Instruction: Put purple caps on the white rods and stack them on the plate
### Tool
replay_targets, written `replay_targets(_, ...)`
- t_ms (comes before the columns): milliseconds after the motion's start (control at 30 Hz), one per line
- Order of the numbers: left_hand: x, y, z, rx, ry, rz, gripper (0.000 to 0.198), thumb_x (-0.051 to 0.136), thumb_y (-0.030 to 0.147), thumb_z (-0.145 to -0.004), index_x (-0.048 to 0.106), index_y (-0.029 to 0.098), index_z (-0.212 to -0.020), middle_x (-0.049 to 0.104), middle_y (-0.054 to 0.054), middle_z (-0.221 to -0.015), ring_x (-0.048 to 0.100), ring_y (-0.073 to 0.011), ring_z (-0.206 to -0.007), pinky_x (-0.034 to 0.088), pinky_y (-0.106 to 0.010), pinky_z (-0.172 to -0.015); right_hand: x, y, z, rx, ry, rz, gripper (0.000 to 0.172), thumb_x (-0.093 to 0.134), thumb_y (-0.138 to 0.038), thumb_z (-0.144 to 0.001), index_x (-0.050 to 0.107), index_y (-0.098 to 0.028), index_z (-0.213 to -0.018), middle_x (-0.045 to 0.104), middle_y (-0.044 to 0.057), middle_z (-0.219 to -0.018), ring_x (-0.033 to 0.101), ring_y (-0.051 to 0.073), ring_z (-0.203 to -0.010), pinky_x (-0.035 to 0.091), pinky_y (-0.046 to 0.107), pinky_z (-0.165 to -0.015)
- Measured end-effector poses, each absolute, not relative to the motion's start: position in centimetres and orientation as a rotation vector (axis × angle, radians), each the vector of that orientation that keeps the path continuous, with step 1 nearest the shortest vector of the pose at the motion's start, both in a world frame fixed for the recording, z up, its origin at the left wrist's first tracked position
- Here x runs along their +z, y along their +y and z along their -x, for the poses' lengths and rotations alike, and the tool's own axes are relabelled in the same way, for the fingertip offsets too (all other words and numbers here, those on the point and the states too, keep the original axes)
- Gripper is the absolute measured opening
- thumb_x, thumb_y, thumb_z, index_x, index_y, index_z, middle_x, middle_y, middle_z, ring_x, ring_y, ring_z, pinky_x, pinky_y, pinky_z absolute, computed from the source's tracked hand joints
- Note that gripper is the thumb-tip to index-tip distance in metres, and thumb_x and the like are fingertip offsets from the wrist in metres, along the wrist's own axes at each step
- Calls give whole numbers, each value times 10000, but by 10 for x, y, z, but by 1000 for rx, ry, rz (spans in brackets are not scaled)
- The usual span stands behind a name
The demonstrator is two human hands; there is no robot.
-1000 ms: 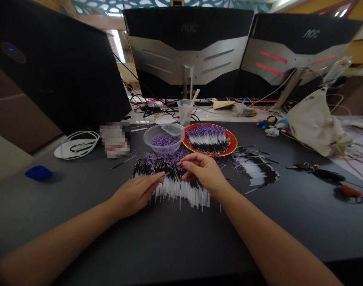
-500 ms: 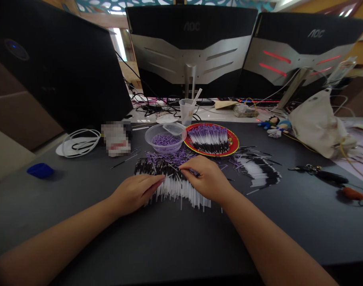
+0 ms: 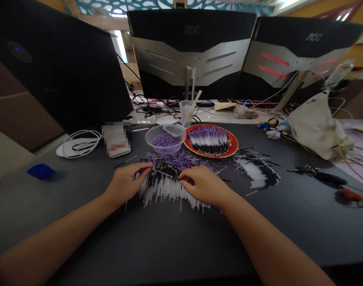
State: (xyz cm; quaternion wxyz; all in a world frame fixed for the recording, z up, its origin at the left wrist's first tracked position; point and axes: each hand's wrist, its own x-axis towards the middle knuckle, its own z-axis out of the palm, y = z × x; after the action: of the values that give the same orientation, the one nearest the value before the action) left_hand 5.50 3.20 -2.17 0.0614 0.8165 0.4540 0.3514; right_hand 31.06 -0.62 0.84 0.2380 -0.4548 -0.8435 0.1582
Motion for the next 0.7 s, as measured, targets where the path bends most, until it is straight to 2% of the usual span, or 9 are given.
replay_targets(133, -23, 32, -57, 1091, 1374, -2370, 270, 499, 286, -868, 620, 208, -1096, 681, -21, -970, 632, -144, -805, 516, -253, -719, 7, 2, -320, 511, -2178, 1302, 173, 535, -232, -806, 685, -194, -882, 699, 23, -797, 626, 145, -715, 437, 244, -595)
replay_targets(267, -24, 32, -58, 1116, 1356, -2312, 305, 504, 294, -855, 584, 196, -1133, 657, -40, -1013, 615, -148, -812, 516, -234, -656, -1, 29, -350, 401, -1904, 1462, 193, 561, -299, -782, 690, -183, -867, 699, 29, -753, 628, 159, -674, 457, 264, -611)
replay_targets(467, -25, 29, -60, 1063, 1301, -2432, 240, 486, 256, -858, 619, 190, -1046, 668, -34, -993, 619, -164, -864, 502, -295, -806, -27, 74, -399, -33, -1533, 1781, 210, 557, -278, -759, 705, -163, -853, 715, 64, -771, 660, 201, -748, 467, 294, -710)
replay_targets(700, -20, 26, -62, 958, 1282, -2549, 227, 461, 257, -870, 626, 188, -1009, 664, -40, -942, 607, -172, -876, 484, -297, -791, -37, 84, -408, -82, -1487, 1868, 213, 562, -305, -760, 711, -167, -824, 726, 80, -801, 666, 219, -785, 460, 312, -750)
